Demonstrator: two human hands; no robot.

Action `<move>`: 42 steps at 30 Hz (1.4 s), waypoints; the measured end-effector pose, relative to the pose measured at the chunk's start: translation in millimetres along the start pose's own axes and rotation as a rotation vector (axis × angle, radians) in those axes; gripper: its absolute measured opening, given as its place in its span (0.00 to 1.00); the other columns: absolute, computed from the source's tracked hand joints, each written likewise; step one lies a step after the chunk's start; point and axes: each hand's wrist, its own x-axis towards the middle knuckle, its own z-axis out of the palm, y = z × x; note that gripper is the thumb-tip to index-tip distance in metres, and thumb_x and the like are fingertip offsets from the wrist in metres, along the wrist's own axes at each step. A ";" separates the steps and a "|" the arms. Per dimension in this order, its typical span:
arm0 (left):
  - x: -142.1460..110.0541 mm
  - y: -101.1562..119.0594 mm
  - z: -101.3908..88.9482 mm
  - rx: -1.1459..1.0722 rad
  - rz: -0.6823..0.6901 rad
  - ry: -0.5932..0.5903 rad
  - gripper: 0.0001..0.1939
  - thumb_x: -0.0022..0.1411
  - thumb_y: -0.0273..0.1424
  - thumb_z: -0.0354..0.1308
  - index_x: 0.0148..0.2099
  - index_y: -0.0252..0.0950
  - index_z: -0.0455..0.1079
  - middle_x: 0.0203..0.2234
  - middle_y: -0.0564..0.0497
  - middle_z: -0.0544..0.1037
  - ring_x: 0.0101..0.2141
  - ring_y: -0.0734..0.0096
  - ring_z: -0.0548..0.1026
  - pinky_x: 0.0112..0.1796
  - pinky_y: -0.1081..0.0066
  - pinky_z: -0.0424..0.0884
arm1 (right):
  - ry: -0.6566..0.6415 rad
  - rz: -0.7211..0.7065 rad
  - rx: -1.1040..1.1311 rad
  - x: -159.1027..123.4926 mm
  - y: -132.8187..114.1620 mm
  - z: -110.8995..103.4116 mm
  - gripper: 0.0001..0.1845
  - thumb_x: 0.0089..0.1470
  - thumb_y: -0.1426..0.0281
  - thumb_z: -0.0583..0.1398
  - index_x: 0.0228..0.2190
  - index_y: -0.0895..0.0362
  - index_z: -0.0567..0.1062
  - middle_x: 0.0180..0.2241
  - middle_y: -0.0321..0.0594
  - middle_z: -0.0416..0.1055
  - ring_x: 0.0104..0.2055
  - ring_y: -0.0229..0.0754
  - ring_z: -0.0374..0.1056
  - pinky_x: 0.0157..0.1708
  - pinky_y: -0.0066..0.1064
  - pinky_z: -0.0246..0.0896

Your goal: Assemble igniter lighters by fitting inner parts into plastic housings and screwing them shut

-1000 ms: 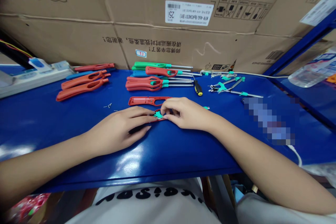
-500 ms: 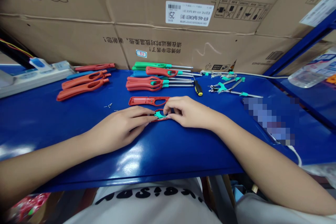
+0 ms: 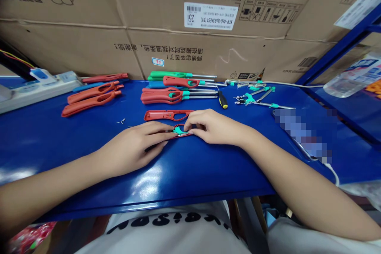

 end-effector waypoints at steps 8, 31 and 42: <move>-0.8 -1.1 0.7 -0.001 -0.001 -0.031 0.20 0.71 0.27 0.50 0.61 0.42 0.70 0.55 0.49 0.75 0.54 0.62 0.74 0.52 0.61 0.75 | 0.019 0.003 -0.007 -0.1 1.3 2.6 0.06 0.61 0.75 0.60 0.38 0.58 0.78 0.38 0.42 0.76 0.37 0.39 0.71 0.36 0.30 0.65; -1.2 0.7 0.5 0.059 0.005 -0.044 0.19 0.71 0.28 0.50 0.61 0.41 0.70 0.55 0.47 0.74 0.53 0.61 0.74 0.50 0.62 0.76 | 0.050 -0.038 -0.031 1.5 3.0 5.5 0.06 0.61 0.73 0.60 0.36 0.58 0.79 0.37 0.41 0.77 0.37 0.39 0.72 0.38 0.30 0.66; -1.0 1.0 -2.1 0.011 0.015 -0.035 0.19 0.71 0.27 0.50 0.61 0.41 0.71 0.55 0.47 0.75 0.53 0.62 0.74 0.51 0.62 0.76 | 0.021 -0.060 0.004 0.7 1.4 3.0 0.07 0.62 0.73 0.59 0.38 0.57 0.79 0.38 0.42 0.76 0.39 0.40 0.72 0.41 0.33 0.67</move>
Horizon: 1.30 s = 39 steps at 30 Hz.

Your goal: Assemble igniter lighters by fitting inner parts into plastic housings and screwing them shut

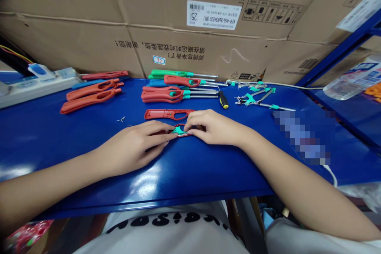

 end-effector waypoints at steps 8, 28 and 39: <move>0.1 0.8 -0.3 0.023 0.007 -0.010 0.19 0.72 0.28 0.50 0.61 0.41 0.71 0.54 0.46 0.75 0.52 0.60 0.75 0.50 0.60 0.76 | 0.014 -0.015 -0.026 0.4 2.6 2.5 0.06 0.62 0.73 0.59 0.36 0.57 0.78 0.37 0.42 0.76 0.39 0.40 0.73 0.40 0.32 0.67; -0.3 1.2 0.9 0.033 0.012 -0.017 0.19 0.72 0.28 0.49 0.62 0.40 0.70 0.55 0.45 0.75 0.53 0.60 0.74 0.50 0.60 0.76 | 0.025 0.016 0.012 2.8 1.2 5.7 0.06 0.62 0.73 0.60 0.34 0.56 0.78 0.36 0.41 0.76 0.39 0.40 0.72 0.41 0.33 0.67; -1.1 1.2 2.2 0.036 0.015 0.002 0.19 0.71 0.27 0.50 0.61 0.40 0.71 0.54 0.44 0.75 0.52 0.58 0.74 0.49 0.60 0.77 | 0.023 0.022 -0.030 3.3 -0.3 5.6 0.05 0.61 0.72 0.60 0.33 0.56 0.77 0.35 0.41 0.74 0.36 0.40 0.71 0.37 0.31 0.66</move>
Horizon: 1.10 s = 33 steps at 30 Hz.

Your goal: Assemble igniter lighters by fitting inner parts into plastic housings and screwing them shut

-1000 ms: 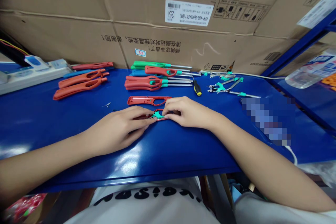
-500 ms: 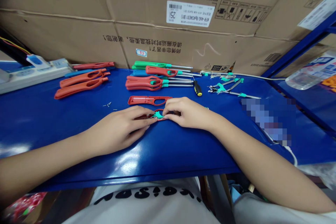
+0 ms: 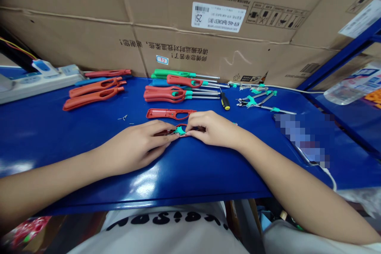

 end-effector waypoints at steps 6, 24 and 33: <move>0.4 0.2 -1.6 0.001 0.005 -0.005 0.19 0.72 0.28 0.50 0.61 0.39 0.71 0.54 0.43 0.75 0.53 0.58 0.74 0.49 0.59 0.77 | 0.001 -0.006 -0.054 0.0 -3.6 0.5 0.06 0.62 0.72 0.59 0.33 0.57 0.77 0.35 0.42 0.74 0.35 0.40 0.70 0.35 0.31 0.64; 4.8 -19.1 -24.0 0.048 -0.103 0.126 0.17 0.68 0.27 0.53 0.57 0.36 0.74 0.51 0.44 0.78 0.49 0.56 0.76 0.49 0.56 0.76 | 0.174 0.139 -0.189 -1.8 23.6 0.7 0.04 0.58 0.73 0.61 0.36 0.56 0.77 0.51 0.49 0.67 0.54 0.51 0.67 0.56 0.49 0.63; 5.2 -26.3 -22.5 0.146 -0.036 0.221 0.17 0.70 0.29 0.55 0.59 0.34 0.72 0.53 0.39 0.76 0.53 0.53 0.74 0.51 0.54 0.74 | 0.371 0.395 0.450 5.8 8.6 0.3 0.09 0.54 0.63 0.65 0.33 0.54 0.73 0.29 0.38 0.74 0.31 0.42 0.72 0.35 0.38 0.71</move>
